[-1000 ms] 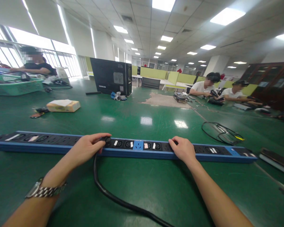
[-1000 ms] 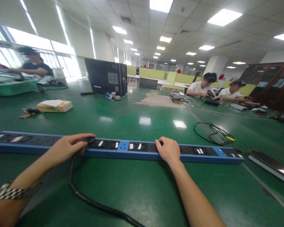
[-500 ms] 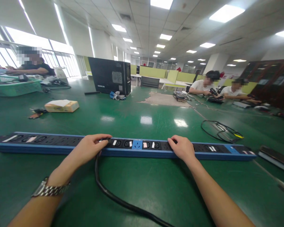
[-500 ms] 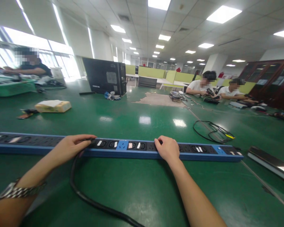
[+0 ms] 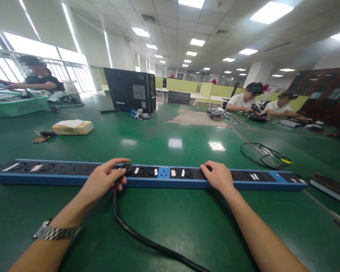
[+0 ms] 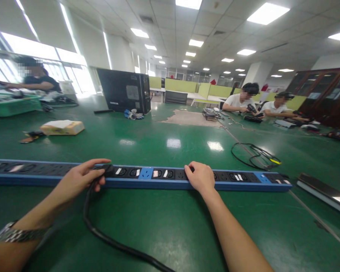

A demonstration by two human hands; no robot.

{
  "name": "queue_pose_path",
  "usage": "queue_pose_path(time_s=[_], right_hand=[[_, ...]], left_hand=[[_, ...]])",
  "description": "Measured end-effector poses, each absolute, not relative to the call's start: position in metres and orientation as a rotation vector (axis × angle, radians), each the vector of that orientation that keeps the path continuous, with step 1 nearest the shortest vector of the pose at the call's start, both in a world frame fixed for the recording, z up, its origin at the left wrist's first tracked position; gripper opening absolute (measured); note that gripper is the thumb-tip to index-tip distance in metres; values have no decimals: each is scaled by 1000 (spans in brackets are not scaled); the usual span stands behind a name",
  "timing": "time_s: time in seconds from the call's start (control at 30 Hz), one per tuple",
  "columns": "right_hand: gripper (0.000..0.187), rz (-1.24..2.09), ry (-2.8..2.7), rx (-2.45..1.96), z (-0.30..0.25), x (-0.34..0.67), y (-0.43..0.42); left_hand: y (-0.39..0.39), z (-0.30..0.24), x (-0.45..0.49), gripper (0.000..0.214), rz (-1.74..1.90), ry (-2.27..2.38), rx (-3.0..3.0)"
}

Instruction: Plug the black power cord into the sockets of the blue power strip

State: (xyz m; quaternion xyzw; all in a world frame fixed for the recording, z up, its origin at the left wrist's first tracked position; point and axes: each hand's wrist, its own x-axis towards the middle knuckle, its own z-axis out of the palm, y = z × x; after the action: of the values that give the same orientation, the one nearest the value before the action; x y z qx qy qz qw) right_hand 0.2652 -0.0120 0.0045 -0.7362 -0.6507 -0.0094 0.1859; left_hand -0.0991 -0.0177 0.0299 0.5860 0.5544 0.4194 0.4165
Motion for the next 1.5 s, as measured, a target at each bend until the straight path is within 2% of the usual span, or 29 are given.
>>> queue_pose_path(time_s=[0.17,0.3,0.57,0.8,1.13,1.27,1.4,1.5], right_hand=[[39,-47,-1841,-2063,4,265,-12],[40,-59,-1850,-2073,3,264,-11],[39,-47,-1863,-2047,4,265,-11],[39,-67,-1861,-2044,3,266,-11],[40,-67,-1853,-2066,3,264,-12],[39,-67,-1863,-2056,3,264,-11],[40,-85,-1876,-2062,3,264,-10],[40,-84,-1880,-2063,3,264,-10]], left_hand=[[-24,35,-80,53,1298,1114,1293],[-28,27,-40,53,1161,1006,1329],[-29,12,0,52,934,1117,1567],[-23,16,-10,46,901,1211,1565],[-22,16,2,40,1039,1312,1683],[-20,20,-4,41,945,1377,1741],[-20,29,-6,45,861,1468,1980],[-14,36,-4,40,804,1573,2191]])
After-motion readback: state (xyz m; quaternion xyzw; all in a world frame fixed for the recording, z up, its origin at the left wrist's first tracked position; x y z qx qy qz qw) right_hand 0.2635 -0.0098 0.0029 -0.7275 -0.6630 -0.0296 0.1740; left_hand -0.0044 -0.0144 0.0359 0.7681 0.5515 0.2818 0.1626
